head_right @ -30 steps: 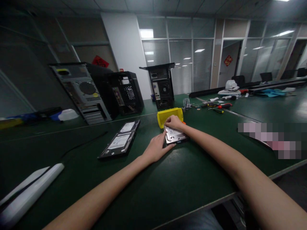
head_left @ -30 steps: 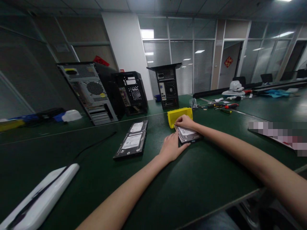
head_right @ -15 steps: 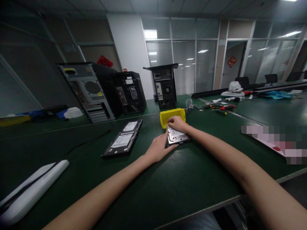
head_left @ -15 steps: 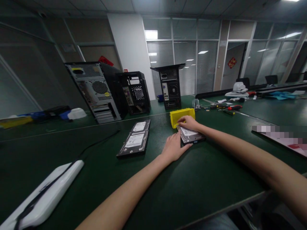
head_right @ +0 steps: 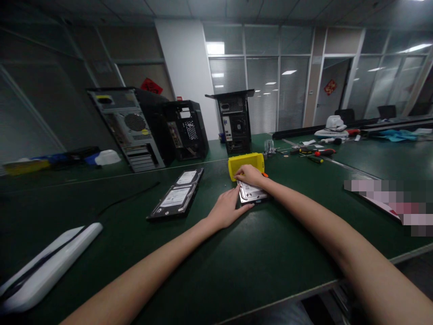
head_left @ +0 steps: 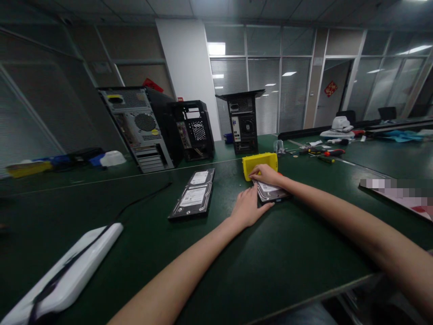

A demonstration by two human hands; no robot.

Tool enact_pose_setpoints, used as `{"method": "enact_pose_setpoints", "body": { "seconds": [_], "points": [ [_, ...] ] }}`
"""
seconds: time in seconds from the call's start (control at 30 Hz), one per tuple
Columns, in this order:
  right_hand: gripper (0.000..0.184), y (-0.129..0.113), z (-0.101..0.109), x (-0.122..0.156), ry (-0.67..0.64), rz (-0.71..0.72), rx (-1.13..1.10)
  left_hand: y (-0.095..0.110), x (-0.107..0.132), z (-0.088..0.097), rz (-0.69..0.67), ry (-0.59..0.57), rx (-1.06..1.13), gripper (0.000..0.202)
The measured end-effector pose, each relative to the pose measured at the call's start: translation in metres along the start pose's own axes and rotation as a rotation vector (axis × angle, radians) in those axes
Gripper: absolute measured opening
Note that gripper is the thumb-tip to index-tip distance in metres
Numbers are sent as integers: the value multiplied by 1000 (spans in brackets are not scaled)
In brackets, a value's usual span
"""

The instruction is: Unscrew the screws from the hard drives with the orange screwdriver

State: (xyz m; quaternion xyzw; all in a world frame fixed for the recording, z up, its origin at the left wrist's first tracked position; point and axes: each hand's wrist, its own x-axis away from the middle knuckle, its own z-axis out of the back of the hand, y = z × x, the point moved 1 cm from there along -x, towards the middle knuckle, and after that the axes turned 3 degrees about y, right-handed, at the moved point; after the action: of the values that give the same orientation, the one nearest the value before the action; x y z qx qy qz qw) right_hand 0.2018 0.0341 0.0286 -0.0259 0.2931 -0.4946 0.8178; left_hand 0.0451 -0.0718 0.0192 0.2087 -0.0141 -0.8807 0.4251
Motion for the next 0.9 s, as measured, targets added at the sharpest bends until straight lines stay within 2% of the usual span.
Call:
{"method": "enact_pose_setpoints", "body": {
  "seconds": [0.13,0.23,0.37,0.47,0.63,0.73,0.8,0.83,0.9],
  "points": [
    [25,-19,3,-2,20,135,99,1,0,1,-9,12,11,70],
    [24,-37,0,-9,-82,260,150,2,0,4,7,3,3,61],
    [26,-48,-10,-19,-189,219,229,4,0,5,11,-4,-8,58],
    [24,-49,-14,-20,-188,196,229,3,0,4,5,-2,-8,59],
    [20,-44,-12,-16,-123,153,146,2,0,1,7,4,-6,60],
    [22,-32,-8,-12,-34,123,52,0,0,0,-4,8,7,67],
    [24,-18,-4,-10,66,50,-15,-1,1,-2,-14,14,13,74],
    [21,-10,-2,-9,150,-39,-107,-2,1,-2,-17,15,12,77],
    [18,4,1,-6,205,-121,-157,-2,1,-4,-12,11,3,80]
  ]
}}
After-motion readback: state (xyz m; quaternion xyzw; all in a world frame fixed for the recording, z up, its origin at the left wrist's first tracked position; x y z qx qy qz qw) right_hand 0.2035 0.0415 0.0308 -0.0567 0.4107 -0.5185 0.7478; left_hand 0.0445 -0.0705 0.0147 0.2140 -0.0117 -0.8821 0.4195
